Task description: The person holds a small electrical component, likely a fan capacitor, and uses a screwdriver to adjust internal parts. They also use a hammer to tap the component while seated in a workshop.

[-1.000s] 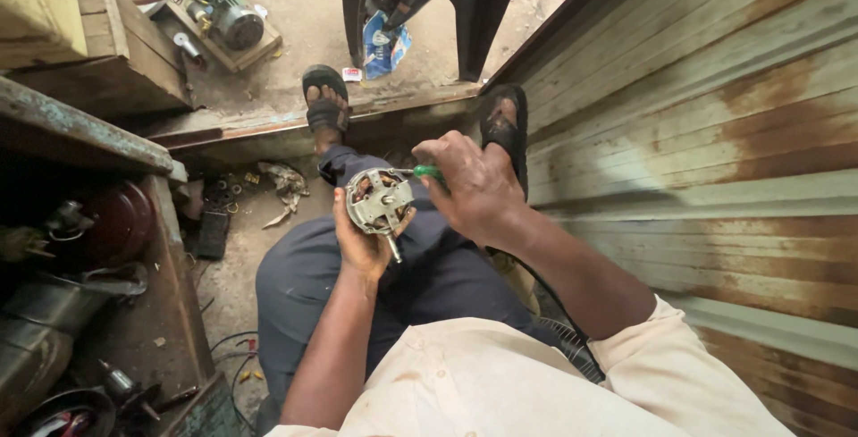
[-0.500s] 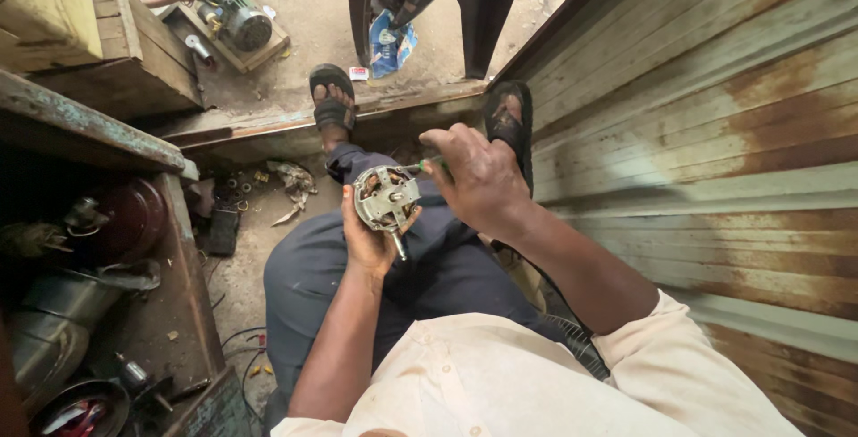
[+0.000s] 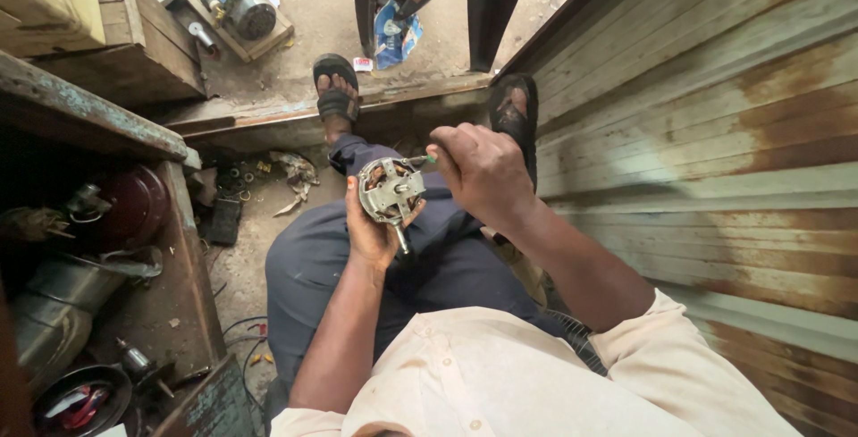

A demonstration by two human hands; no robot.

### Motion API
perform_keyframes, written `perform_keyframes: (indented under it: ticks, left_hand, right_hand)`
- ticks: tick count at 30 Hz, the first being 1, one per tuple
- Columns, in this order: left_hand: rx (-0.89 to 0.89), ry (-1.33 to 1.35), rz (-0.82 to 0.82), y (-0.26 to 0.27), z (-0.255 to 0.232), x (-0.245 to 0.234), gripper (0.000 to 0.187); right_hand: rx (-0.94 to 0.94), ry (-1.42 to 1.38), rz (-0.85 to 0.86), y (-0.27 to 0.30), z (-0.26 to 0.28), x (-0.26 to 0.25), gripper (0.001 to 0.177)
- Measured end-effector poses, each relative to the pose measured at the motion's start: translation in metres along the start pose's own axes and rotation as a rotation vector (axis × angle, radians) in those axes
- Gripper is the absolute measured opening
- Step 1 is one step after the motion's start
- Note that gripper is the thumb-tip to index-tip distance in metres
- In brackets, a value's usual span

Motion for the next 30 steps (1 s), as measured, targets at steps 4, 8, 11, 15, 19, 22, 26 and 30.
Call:
perform_keyframes:
  ticks: [4, 8, 11, 15, 19, 22, 26, 30]
  left_hand:
    - [0.011, -0.004, 0.012, 0.0014, -0.0005, -0.0006, 0.066]
    - [0.003, -0.008, -0.002, 0.0013, -0.0008, -0.0003, 0.065]
    - [-0.009, -0.015, -0.02, 0.0004, -0.0005, -0.0004, 0.066]
    - [-0.022, -0.008, -0.031, 0.0013, -0.0005, -0.0024, 0.066]
    - [-0.022, 0.0, -0.017, 0.001, -0.0012, -0.0025, 0.066]
    - [-0.023, 0.012, -0.001, 0.0007, -0.0011, -0.0024, 0.066]
    - [-0.02, -0.013, -0.003, -0.0003, -0.0003, -0.0019, 0.066]
    - [-0.023, -0.019, -0.022, 0.001, 0.0003, -0.003, 0.065]
  right_hand:
    - [-0.027, -0.009, 0.03, 0.0037, 0.0021, -0.0015, 0.033]
    - [0.024, -0.193, 0.124, 0.0056, 0.0016, -0.0021, 0.037]
    - [0.02, -0.115, 0.052, 0.0047, 0.0, -0.0007, 0.041]
    - [0.061, -0.009, -0.016, 0.0033, -0.0054, 0.0046, 0.04]
    - [-0.017, -0.066, 0.017, 0.004, -0.0041, 0.0026, 0.036]
    - [-0.005, -0.098, 0.068, 0.0058, -0.0005, -0.0012, 0.041]
    - [0.015, -0.158, 0.012, 0.0037, 0.0015, -0.0029, 0.043]
    - [0.038, -0.059, -0.04, 0.0024, -0.0027, 0.0014, 0.047]
Point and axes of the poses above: each hand's wrist, its own y-axis away from the middle knuckle, its own x-axis out of the palm, z = x × y, the point moved 3 cm from there along -y, towards the middle knuckle, and after that the axes turned 5 degrees about -z, right-handed, at the moved point
